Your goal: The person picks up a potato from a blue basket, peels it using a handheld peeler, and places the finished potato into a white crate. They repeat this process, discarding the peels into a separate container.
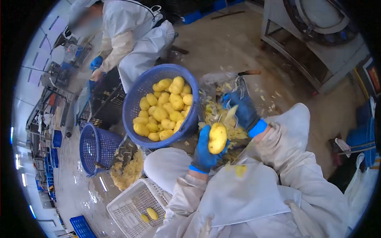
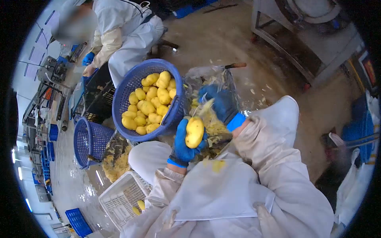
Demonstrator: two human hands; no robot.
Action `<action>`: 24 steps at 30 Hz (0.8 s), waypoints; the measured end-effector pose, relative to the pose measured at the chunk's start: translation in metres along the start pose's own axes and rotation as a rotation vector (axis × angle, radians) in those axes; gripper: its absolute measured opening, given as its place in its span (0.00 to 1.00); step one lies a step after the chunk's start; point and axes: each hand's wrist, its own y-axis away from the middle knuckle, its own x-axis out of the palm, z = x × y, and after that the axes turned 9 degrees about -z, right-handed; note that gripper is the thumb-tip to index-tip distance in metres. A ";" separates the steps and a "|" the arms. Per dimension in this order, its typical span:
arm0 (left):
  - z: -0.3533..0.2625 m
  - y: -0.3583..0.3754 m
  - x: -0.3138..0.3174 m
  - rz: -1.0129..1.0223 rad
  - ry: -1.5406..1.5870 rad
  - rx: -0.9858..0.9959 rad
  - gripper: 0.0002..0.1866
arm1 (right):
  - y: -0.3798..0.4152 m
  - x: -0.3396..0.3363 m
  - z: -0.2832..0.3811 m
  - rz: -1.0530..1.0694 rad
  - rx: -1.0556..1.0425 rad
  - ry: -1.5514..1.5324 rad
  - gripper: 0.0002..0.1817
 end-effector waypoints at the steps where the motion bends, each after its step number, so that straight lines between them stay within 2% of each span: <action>1: -0.005 -0.005 -0.004 0.201 0.364 -0.244 0.23 | 0.017 0.009 0.001 0.101 0.064 0.081 0.14; 2: 0.000 -0.006 -0.003 0.211 0.357 -0.249 0.23 | 0.023 0.013 0.002 0.202 0.121 0.159 0.14; 3: 0.007 -0.001 -0.003 0.209 0.008 0.149 0.21 | 0.003 -0.007 -0.029 0.186 -0.337 0.278 0.14; 4: 0.015 0.003 -0.006 0.198 -0.340 0.547 0.22 | -0.005 -0.020 -0.034 0.180 -0.336 0.275 0.14; 6: 0.029 -0.019 -0.026 0.189 -0.393 0.575 0.26 | -0.022 -0.031 -0.033 -0.107 0.005 -0.153 0.13; 7: 0.036 -0.023 -0.034 0.170 -0.436 0.584 0.32 | -0.007 -0.018 -0.015 -0.045 0.071 -0.208 0.13; 8: 0.034 -0.017 -0.030 0.166 -0.436 0.571 0.32 | 0.007 -0.010 -0.017 -0.051 0.082 -0.207 0.13; 10: 0.017 -0.018 -0.020 0.288 -0.712 0.717 0.35 | 0.018 0.000 -0.017 0.144 0.136 0.055 0.14; 11: 0.017 -0.013 -0.018 0.214 -0.815 0.837 0.35 | 0.005 -0.012 -0.022 0.122 -0.134 0.167 0.16; 12: 0.016 -0.009 -0.018 0.212 -0.816 0.838 0.35 | -0.007 -0.028 -0.024 0.124 -0.135 0.165 0.16; 14: 0.003 -0.001 -0.013 0.147 -0.895 1.047 0.35 | -0.023 -0.040 -0.015 -0.169 -0.006 -0.079 0.16; 16: -0.002 -0.002 -0.008 0.146 -0.931 1.022 0.31 | -0.004 -0.023 -0.022 -0.135 -0.038 -0.092 0.15; 18: -0.013 -0.002 0.007 0.163 -0.968 1.013 0.28 | 0.017 0.001 -0.015 0.040 0.045 0.029 0.14; 19: -0.021 0.005 0.019 0.153 -0.982 1.018 0.23 | -0.009 -0.015 -0.046 0.026 0.012 0.051 0.14; 20: -0.024 0.011 0.024 0.136 -0.995 1.019 0.20 | -0.013 -0.027 -0.040 0.024 0.014 0.048 0.14; 22: -0.021 0.002 0.014 0.125 -0.999 1.046 0.18 | -0.019 -0.034 -0.016 -0.157 0.012 -0.183 0.14; 24: -0.018 0.007 0.017 0.113 -0.987 1.048 0.17 | 0.003 -0.017 -0.009 -0.111 -0.044 -0.136 0.14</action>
